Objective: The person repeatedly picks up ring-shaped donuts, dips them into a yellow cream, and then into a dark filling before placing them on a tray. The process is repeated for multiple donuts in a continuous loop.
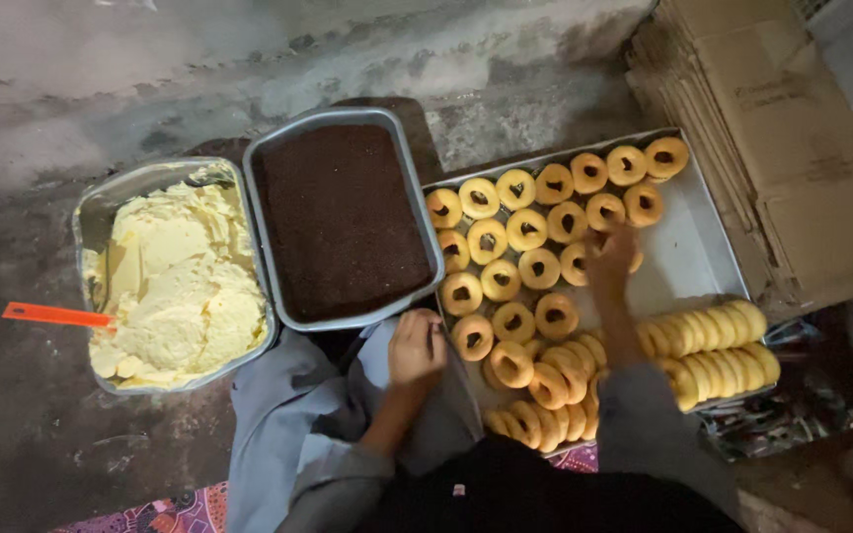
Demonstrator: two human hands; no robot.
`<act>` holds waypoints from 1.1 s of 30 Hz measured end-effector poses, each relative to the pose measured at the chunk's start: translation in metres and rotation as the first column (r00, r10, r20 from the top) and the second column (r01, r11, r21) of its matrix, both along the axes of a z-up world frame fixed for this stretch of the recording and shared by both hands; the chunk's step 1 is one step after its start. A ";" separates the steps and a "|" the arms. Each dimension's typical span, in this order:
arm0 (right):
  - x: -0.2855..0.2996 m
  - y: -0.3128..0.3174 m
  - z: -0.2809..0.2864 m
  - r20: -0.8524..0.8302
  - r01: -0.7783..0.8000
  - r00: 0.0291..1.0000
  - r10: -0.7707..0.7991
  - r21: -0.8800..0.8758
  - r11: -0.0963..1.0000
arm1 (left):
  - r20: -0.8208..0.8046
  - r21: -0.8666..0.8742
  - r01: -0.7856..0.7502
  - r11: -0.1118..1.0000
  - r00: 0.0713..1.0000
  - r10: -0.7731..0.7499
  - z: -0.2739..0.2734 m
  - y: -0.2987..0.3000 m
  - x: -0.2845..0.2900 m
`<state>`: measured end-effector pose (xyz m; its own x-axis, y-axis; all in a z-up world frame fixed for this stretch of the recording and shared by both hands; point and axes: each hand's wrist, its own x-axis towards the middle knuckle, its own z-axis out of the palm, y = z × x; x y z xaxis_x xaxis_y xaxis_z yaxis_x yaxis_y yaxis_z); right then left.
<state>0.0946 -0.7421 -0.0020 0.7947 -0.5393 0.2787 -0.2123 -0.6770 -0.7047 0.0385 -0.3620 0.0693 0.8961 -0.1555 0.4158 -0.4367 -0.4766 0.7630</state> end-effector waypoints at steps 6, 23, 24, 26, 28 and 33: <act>-0.104 0.153 0.084 -0.746 -0.322 0.660 0.083 -0.182 0.929 | 0.040 -0.013 0.053 0.999 0.998 -0.052 0.006 0.011 -0.004; -0.189 0.196 0.126 -0.522 -0.083 0.853 -0.021 -0.176 0.981 | -0.108 -0.219 -0.032 0.975 0.994 0.009 -0.021 0.056 -0.034; -0.187 0.203 0.128 -0.457 -0.076 0.890 -0.001 -0.150 0.986 | -0.220 -0.259 -0.078 0.963 0.975 0.020 -0.027 0.054 -0.038; -0.182 0.225 0.130 -0.297 -0.103 0.951 0.082 -0.054 0.993 | -0.397 -0.705 -0.040 0.709 0.850 -0.347 -0.035 0.048 -0.050; -0.177 0.255 0.127 -0.189 -0.232 0.950 0.248 0.103 0.967 | -0.461 -0.877 -0.214 0.430 0.630 -0.625 -0.038 0.053 -0.059; -0.156 0.306 0.124 -0.188 -0.602 0.669 0.719 0.430 0.673 | -0.373 -0.907 -0.388 0.161 0.567 -0.734 -0.027 0.097 -0.076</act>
